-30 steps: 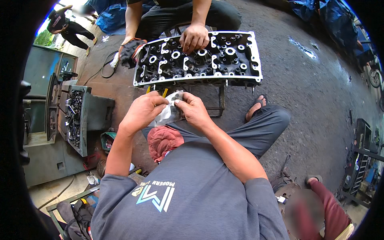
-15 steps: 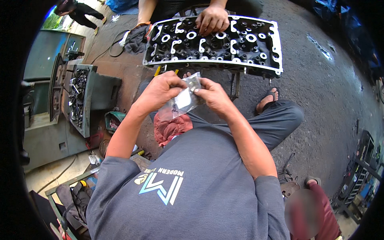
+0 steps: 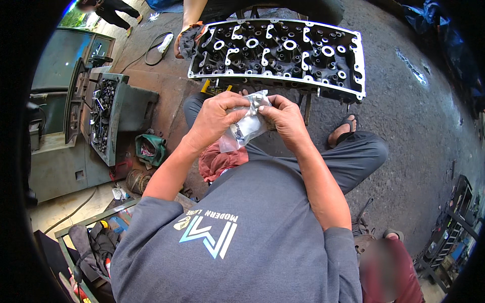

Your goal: The person sits on the floor and cleans the surface of a cylinder head with a red cloth. They then place small metal components into the head's ports and wipe the interior surfaces with a white cloth. A coworker assists by holding the head and handing over parts.

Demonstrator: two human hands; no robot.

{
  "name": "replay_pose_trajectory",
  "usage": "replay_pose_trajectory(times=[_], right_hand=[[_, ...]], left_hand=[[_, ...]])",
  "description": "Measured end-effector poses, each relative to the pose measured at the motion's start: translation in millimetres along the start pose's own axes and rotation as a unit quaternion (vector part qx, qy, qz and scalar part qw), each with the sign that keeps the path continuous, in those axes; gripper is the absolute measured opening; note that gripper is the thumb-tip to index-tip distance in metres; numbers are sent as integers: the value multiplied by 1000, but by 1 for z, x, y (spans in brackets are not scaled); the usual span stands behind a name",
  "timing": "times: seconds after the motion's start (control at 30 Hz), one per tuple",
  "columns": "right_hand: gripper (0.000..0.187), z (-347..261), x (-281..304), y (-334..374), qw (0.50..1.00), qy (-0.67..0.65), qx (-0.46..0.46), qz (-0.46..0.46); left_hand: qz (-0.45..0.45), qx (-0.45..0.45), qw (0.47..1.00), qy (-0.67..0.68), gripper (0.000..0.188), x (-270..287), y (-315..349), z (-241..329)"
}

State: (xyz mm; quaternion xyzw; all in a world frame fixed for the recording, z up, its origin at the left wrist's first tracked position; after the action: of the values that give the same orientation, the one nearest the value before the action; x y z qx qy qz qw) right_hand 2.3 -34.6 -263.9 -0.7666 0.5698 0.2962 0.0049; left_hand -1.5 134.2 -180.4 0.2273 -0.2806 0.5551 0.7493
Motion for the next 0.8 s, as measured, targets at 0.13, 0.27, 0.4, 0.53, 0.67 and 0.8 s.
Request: replay_pose_trajectory(times=[0.13, 0.27, 0.4, 0.53, 0.67, 0.8], right_hand=[[22, 0, 0, 0, 1000, -22, 0, 16], [22, -2, -5, -1, 1000, -6, -1, -3], [25, -5, -5, -1, 999, 35, -28, -11], [25, -6, -5, 1, 998, -44, -36, -11], [27, -8, -3, -2, 1000, 21, -3, 12], [27, -8, -8, -3, 1000, -6, -24, -13]], left_hand=[[29, -6, 999, 24, 26, -1, 5, -2], [49, -20, 998, 34, 26, -2, 8, 2], [46, 2, 997, 65, 26, -5, 9, 4], [71, -12, 996, 53, 23, -3, 6, 3], [78, -20, 995, 54, 21, -6, 7, -1], [137, -50, 988, 41, 18, -7, 8, 2]])
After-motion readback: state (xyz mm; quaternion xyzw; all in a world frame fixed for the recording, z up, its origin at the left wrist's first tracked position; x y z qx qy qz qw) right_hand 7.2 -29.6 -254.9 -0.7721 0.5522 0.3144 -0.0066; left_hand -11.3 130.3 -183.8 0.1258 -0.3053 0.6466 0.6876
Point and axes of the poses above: each hand's wrist, its own y-axis away from the middle knuckle, its own x-axis out of the back of the hand, z = x × y, the point moved 5 cm from there along -y, towards the middle knuckle, and after that the axes turned 3 degrees about -y, right-handed, at the moved point
